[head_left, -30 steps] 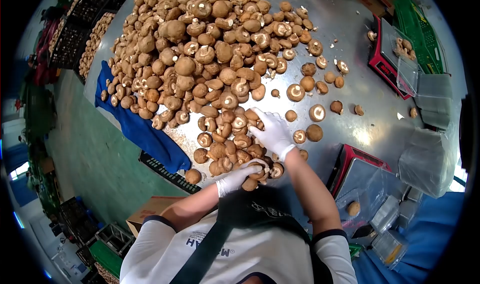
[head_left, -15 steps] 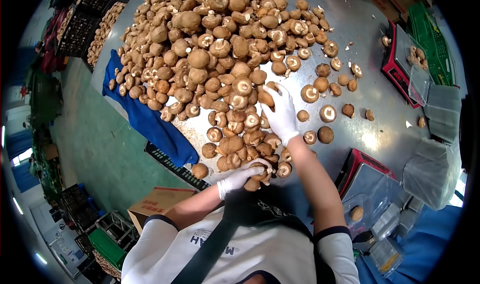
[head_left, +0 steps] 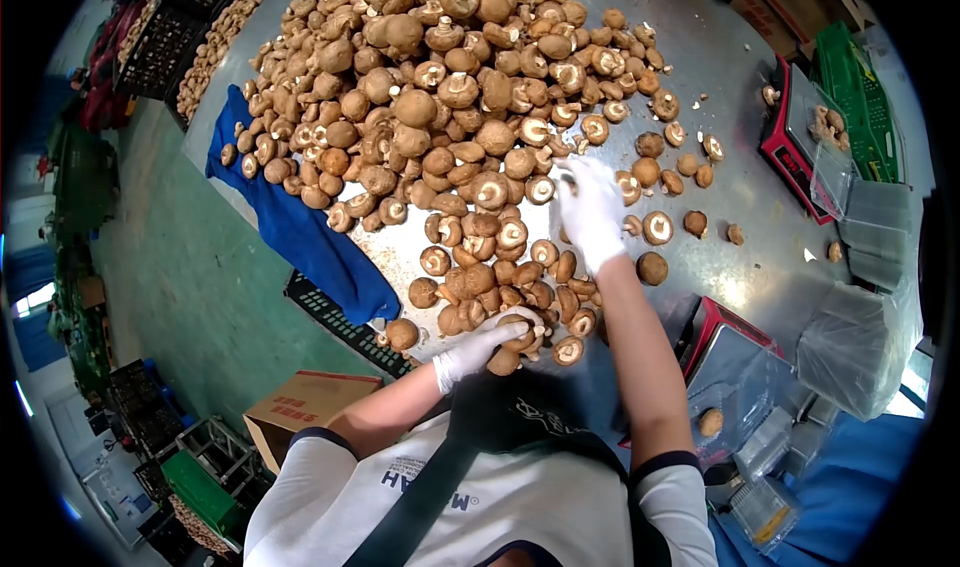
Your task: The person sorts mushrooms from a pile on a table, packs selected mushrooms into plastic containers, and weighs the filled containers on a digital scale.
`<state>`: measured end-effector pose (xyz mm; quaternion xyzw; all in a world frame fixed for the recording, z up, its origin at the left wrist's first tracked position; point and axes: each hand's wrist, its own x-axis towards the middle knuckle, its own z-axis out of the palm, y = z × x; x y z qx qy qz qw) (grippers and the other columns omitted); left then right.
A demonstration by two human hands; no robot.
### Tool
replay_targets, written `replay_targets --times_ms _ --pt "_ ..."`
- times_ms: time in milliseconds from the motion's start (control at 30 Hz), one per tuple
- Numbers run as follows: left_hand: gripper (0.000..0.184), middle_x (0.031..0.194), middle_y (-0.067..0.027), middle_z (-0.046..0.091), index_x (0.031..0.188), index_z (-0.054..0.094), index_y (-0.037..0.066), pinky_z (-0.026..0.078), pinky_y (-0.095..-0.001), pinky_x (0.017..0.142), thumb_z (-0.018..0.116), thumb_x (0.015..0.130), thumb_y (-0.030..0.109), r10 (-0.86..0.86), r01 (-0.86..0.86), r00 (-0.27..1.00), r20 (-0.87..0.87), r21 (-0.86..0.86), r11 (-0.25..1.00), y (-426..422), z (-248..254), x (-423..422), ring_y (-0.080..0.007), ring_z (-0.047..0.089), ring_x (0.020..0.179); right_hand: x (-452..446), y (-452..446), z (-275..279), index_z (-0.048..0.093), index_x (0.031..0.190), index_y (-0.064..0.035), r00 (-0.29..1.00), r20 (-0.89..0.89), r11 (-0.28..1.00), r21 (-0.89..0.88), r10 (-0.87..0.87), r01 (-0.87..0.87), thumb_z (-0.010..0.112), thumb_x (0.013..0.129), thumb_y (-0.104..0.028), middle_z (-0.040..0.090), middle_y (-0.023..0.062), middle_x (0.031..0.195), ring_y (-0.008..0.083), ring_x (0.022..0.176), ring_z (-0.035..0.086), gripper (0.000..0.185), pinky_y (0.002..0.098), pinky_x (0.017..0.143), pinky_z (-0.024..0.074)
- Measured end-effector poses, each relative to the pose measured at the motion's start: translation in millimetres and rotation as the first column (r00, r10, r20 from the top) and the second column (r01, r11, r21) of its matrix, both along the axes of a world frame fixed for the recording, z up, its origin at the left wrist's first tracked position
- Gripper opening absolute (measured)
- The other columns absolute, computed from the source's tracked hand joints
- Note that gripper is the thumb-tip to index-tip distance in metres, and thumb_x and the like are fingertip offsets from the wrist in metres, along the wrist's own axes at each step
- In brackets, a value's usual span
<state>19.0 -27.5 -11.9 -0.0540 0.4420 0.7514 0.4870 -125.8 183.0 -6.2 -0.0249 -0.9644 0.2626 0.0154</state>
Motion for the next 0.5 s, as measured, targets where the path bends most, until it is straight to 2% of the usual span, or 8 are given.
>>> replay_targets --times_ms 33,133,233,267,300,367,400,500 --pt "0.038 0.114 -0.0116 0.062 0.124 0.051 0.001 0.047 -0.0333 0.096 0.050 0.099 0.029 0.002 -0.002 1.000 0.023 0.001 1.000 1.0 7.6 -3.4 -0.0208 0.060 0.104 -12.3 -10.1 -2.1 0.063 0.119 -0.0134 0.998 0.035 0.998 -0.044 0.055 -0.054 0.066 0.087 -0.021 0.055 0.0110 0.120 0.0324 0.113 0.054 0.033 0.0410 0.098 0.0441" --pt "0.034 0.114 -0.0106 0.062 0.122 0.053 0.002 0.047 -0.0318 0.096 0.050 0.099 0.026 0.016 -0.018 0.999 0.039 0.059 0.998 2.3 12.5 -10.5 -0.0197 0.060 0.103 -29.1 -42.1 -19.5 0.063 0.121 -0.0184 0.993 0.118 1.000 0.024 -0.015 0.013 0.064 0.087 -0.013 0.051 0.0104 0.126 0.0315 0.106 0.059 0.035 0.0402 0.093 0.0483" --pt "0.031 0.113 -0.0101 0.062 0.121 0.054 0.003 0.047 -0.0312 0.095 0.051 0.098 0.024 0.045 -0.045 0.999 0.015 0.034 0.998 2.8 14.5 -12.0 -0.0197 0.061 0.101 -26.1 -37.2 -41.9 0.065 0.115 -0.0128 0.994 0.052 0.973 -0.209 -0.093 0.102 0.065 0.086 -0.012 0.055 0.0132 0.119 0.0315 0.111 0.056 0.029 0.0398 0.094 0.0469" --pt "0.031 0.113 -0.0102 0.062 0.121 0.054 0.003 0.047 -0.0313 0.094 0.051 0.098 0.024 0.053 -0.053 0.999 0.005 0.008 0.999 2.9 15.1 -12.0 -0.0199 0.061 0.101 -20.5 -30.2 -50.1 0.066 0.114 -0.0099 0.996 -0.059 0.961 -0.273 -0.068 0.049 0.064 0.087 -0.008 0.057 0.0130 0.113 0.0301 0.099 0.062 0.028 0.0375 0.088 0.0502" --pt "0.033 0.113 -0.0105 0.062 0.122 0.054 0.003 0.047 -0.0320 0.094 0.051 0.098 0.025 0.050 -0.050 0.999 0.013 0.021 0.999 2.2 14.4 -11.8 -0.0203 0.061 0.101 -13.8 -25.7 -27.3 0.065 0.114 -0.0059 0.989 0.124 0.866 -0.482 -0.082 0.132 0.062 0.088 -0.007 0.059 0.0128 0.106 0.0247 0.085 0.065 0.026 0.0327 0.078 0.0530" --pt "0.036 0.113 -0.0113 0.061 0.124 0.052 0.002 0.048 -0.0334 0.093 0.051 0.097 0.026 0.044 -0.046 0.999 0.025 0.048 0.998 0.0 11.7 -12.1 -0.0211 0.062 0.102 -0.3 -14.4 -34.0 0.064 0.116 -0.0031 0.985 0.171 0.742 -0.659 -0.015 0.126 0.062 0.090 -0.008 0.059 0.0116 0.102 0.0175 0.073 0.065 0.026 0.0278 0.069 0.0525" --pt "0.037 0.111 -0.0114 0.061 0.123 0.052 0.002 0.049 -0.0337 0.092 0.051 0.096 0.027 0.064 -0.068 0.996 0.069 0.065 0.996 0.9 16.3 -12.5 -0.0219 0.063 0.099 8.3 -8.0 -28.6 0.062 0.118 -0.0026 0.965 0.261 0.703 -0.691 0.028 0.166 0.062 0.091 -0.009 0.061 0.0111 0.098 0.0148 0.076 0.064 0.028 0.0266 0.070 0.0520" --pt "0.036 0.110 -0.0115 0.062 0.122 0.053 0.002 0.049 -0.0338 0.092 0.052 0.096 0.027 0.084 -0.088 0.994 0.069 0.058 0.994 0.1 15.7 -10.4 -0.0223 0.063 0.098 25.9 5.1 -28.0 0.060 0.120 -0.0034 0.958 0.283 0.505 -0.833 0.039 0.226 0.062 0.091 -0.007 0.063 0.0107 0.094 0.0138 0.074 0.064 0.029 0.0253 0.069 0.0516"
